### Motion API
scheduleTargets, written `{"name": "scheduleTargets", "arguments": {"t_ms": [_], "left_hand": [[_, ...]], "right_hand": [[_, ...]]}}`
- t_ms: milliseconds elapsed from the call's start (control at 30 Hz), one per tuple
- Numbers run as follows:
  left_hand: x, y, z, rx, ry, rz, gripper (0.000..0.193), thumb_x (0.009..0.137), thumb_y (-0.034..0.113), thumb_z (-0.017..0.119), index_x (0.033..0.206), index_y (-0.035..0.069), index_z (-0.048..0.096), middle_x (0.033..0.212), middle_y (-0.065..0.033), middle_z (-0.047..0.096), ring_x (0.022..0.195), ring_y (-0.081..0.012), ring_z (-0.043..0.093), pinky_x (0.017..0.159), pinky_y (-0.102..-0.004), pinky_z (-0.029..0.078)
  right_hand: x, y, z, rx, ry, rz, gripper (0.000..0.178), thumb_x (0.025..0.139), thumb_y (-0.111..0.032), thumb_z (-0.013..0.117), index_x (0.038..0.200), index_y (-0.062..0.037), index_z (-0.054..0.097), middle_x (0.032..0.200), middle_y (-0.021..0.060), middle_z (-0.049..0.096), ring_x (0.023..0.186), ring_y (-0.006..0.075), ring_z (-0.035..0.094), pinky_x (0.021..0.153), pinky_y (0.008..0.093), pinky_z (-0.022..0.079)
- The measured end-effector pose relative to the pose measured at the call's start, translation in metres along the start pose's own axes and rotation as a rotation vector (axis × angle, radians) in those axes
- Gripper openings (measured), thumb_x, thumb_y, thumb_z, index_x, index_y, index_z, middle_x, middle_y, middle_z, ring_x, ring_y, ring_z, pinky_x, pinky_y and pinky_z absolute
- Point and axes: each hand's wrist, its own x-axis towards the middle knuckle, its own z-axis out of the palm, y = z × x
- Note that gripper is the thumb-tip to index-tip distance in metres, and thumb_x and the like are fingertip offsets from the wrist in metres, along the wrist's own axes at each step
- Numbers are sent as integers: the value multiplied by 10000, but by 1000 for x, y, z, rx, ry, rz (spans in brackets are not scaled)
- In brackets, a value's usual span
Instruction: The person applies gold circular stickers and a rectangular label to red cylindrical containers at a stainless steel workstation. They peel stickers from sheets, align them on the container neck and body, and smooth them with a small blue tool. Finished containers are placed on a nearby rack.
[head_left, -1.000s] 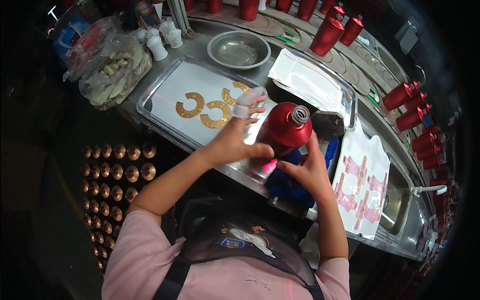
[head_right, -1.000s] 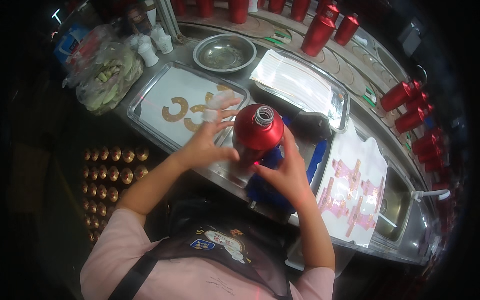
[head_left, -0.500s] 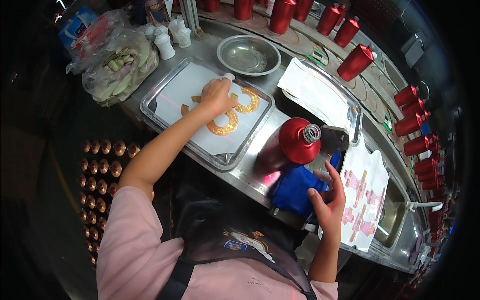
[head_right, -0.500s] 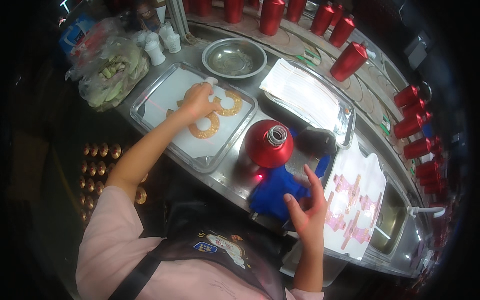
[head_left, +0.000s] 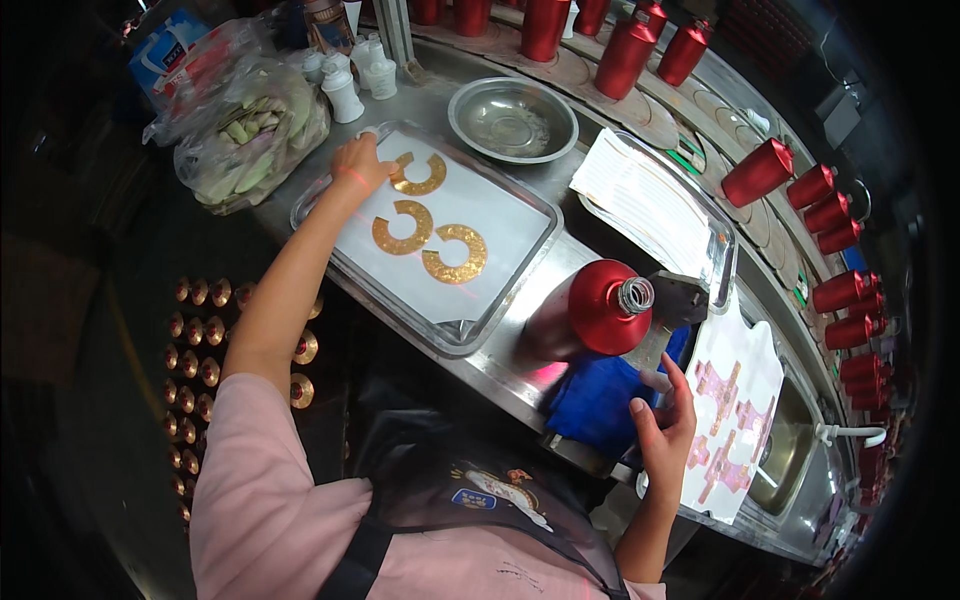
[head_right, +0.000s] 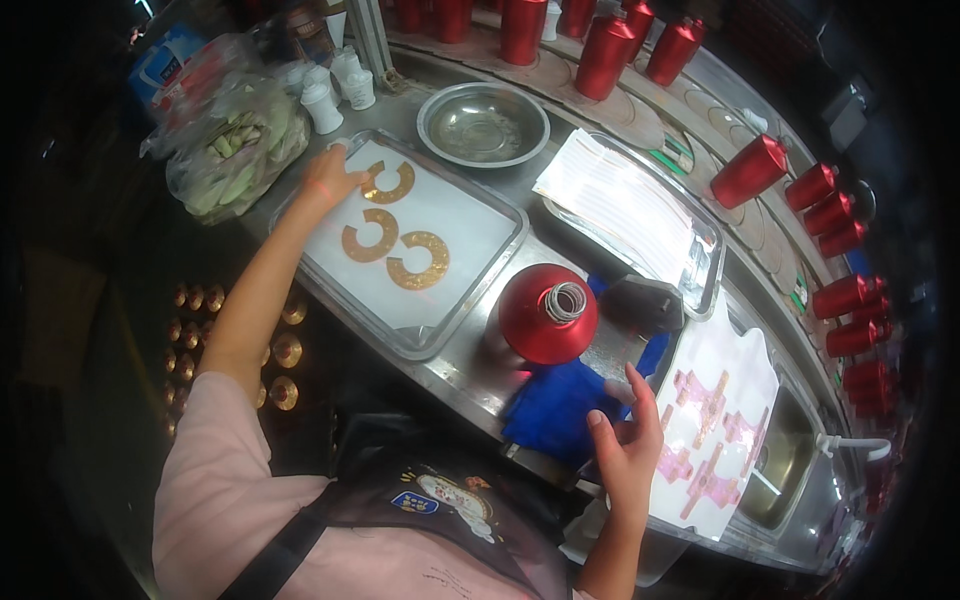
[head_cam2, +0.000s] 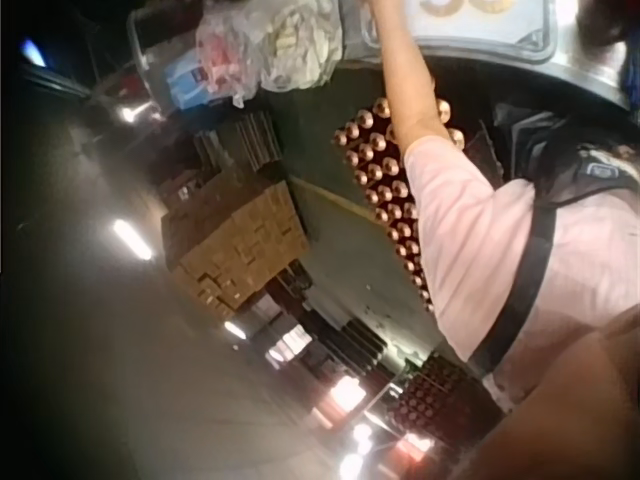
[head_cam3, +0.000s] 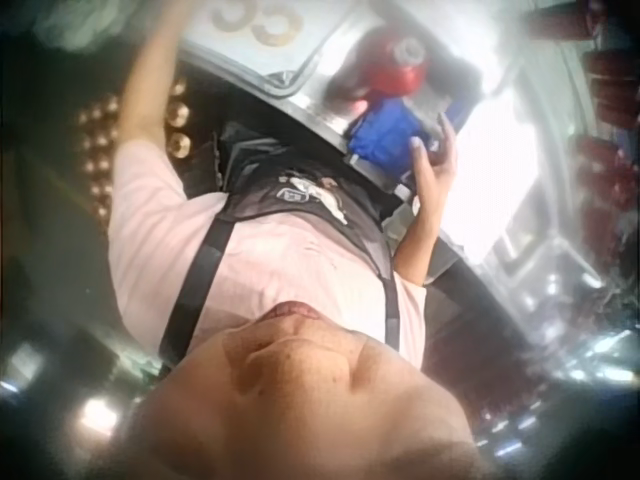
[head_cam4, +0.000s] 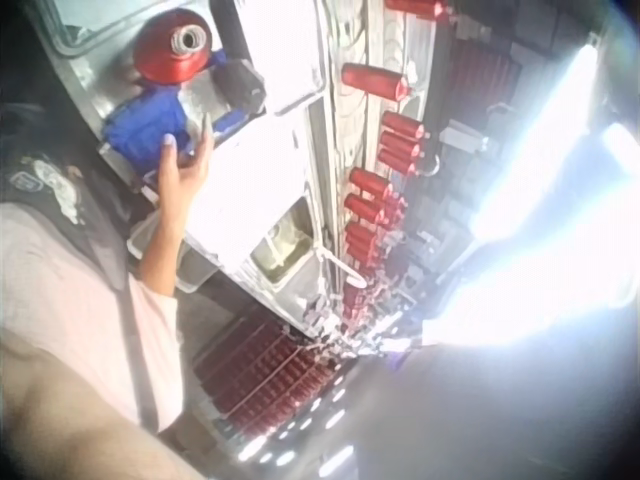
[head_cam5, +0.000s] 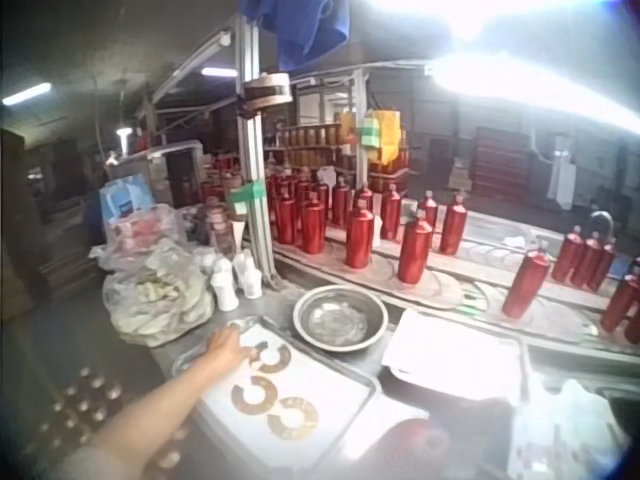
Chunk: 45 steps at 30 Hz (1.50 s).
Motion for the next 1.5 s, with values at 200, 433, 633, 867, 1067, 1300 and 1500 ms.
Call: {"name": "scheduleTargets", "arguments": {"t_ms": [200,433,633,867,1067,1300,1500], "left_hand": [[14,-2,-2,-45,-44,-17,736,649,412,907,1221,59,608,1239,-182,676,1191,-366,630,957,-458,532],[28,2,-8,29,-145,-58,770,694,483,874,1283,85,580,1285,-152,664,1221,-338,625,982,-450,513],[28,-17,7,-171,23,-45,527,813,273,798,1236,46,579,1231,-217,666,1168,-393,639,978,-478,515],[23,-26,14,-124,215,22,179,899,153,665,1044,69,601,1015,-222,707,1023,-427,677,840,-506,536],[25,-40,17,-33,361,111,175,925,165,583,1054,110,686,909,-185,735,895,-418,704,791,-512,532],[-23,-26,-23,-526,341,175,270,872,53,662,1137,1,648,868,-165,730,730,-281,710,664,-407,560],[-160,42,-86,-1343,22,241,504,886,-15,677,1347,-85,486,919,-102,663,773,-124,674,633,-237,556]], "right_hand": [[-3,-3,5,14,-7,-24,660,842,-10,711,1468,-78,514,1185,89,672,690,37,510,632,179,430],[-7,-3,14,36,32,-4,645,856,-25,713,1469,-82,518,1185,96,668,740,51,540,675,195,455],[-20,-10,33,34,48,-53,610,871,-82,709,1457,-79,538,1099,27,692,700,10,457,641,166,370],[-25,-20,40,-6,-14,-42,610,865,-23,692,1451,-76,533,1175,103,674,739,50,556,661,190,447],[-32,-25,57,62,-66,-62,592,874,-23,688,1443,-47,528,1177,117,677,775,64,590,675,200,468],[-35,-48,100,231,-344,-15,507,895,-35,691,1389,-37,575,1159,63,675,903,53,617,717,181,485],[-22,-43,175,547,-533,25,415,964,-154,691,1345,-13,609,1117,48,678,1044,79,599,837,234,501]]}}
